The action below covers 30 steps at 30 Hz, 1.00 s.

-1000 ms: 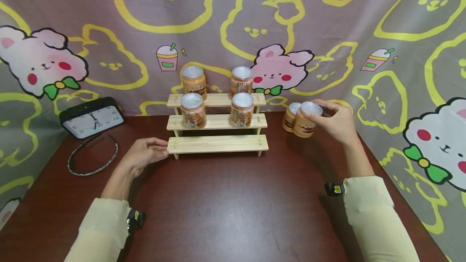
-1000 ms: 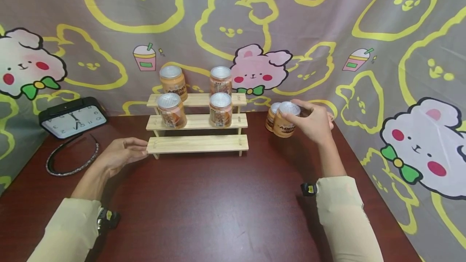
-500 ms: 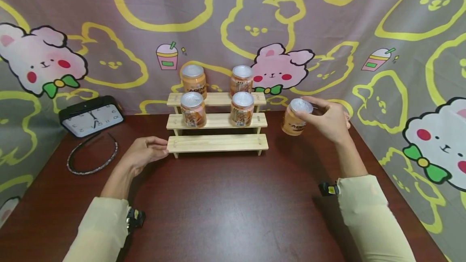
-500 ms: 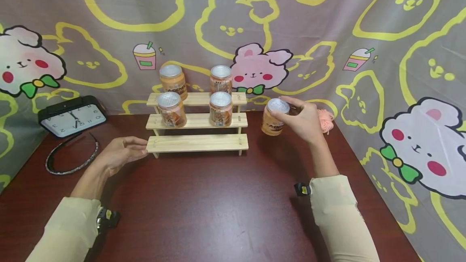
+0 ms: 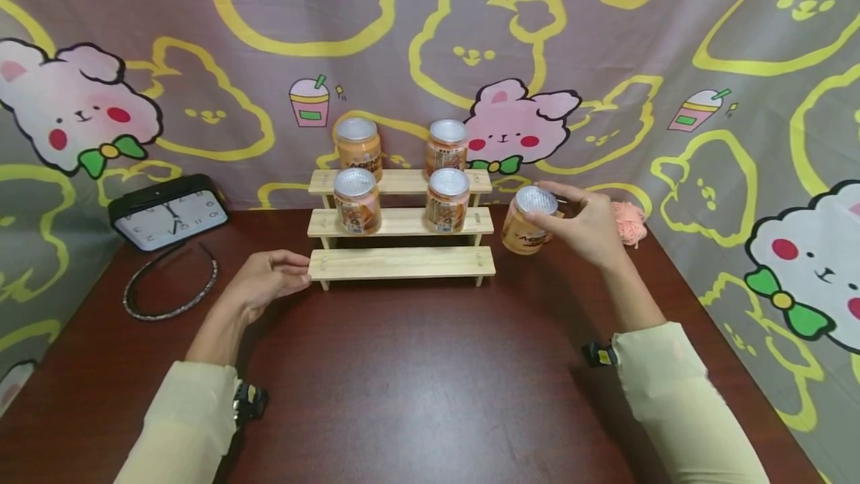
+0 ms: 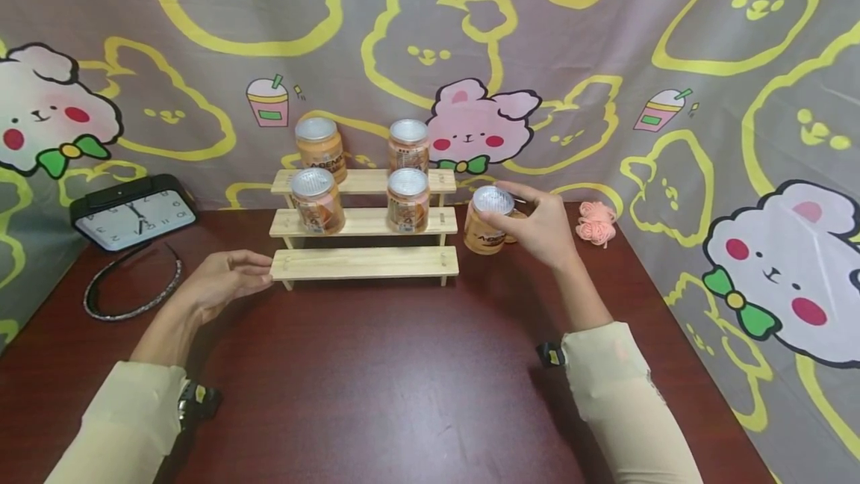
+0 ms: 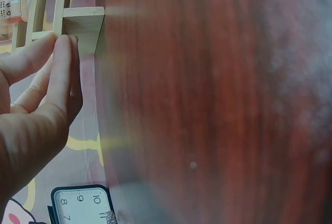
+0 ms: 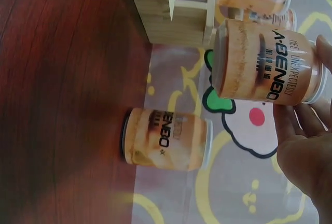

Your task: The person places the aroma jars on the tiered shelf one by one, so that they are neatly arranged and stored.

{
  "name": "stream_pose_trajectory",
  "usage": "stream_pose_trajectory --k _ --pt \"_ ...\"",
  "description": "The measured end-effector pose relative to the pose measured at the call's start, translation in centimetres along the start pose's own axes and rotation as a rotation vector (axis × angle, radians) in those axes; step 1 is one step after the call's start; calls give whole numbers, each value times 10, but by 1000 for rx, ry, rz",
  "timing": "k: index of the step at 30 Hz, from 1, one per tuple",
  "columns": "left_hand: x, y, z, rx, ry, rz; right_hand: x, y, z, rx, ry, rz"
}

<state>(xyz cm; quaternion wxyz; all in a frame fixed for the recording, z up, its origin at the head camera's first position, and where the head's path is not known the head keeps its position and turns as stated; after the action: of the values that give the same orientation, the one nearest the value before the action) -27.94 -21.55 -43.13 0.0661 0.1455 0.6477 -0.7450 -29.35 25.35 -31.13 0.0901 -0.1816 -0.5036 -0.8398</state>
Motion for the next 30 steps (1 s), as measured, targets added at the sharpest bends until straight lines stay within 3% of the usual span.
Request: stream_pose_trajectory --k 11,15,23,30 --pt "1 0 0 12 0 -17 -2 8 -22 102 81 3" --pt "0 0 0 13 -1 -14 -3 12 -27 82 78 6" --pt "0 -1 0 26 -6 -17 -14 46 -37 59 93 41" --pt "-2 -3 -1 1 8 -39 -12 28 -51 104 133 105"
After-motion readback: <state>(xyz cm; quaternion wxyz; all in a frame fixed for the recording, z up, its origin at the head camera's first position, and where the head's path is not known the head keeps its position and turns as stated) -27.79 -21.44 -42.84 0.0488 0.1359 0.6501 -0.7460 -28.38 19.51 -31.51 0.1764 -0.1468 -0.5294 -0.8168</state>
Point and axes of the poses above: each hand's wrist, its own x-axis towards the middle knuckle, its own z-axis out of the back of the hand, y = z × x, the point moved 7 cm from there along x, towards the middle knuckle, and after that the axes turned 4 degrees about -y, right-handed, at the moved point
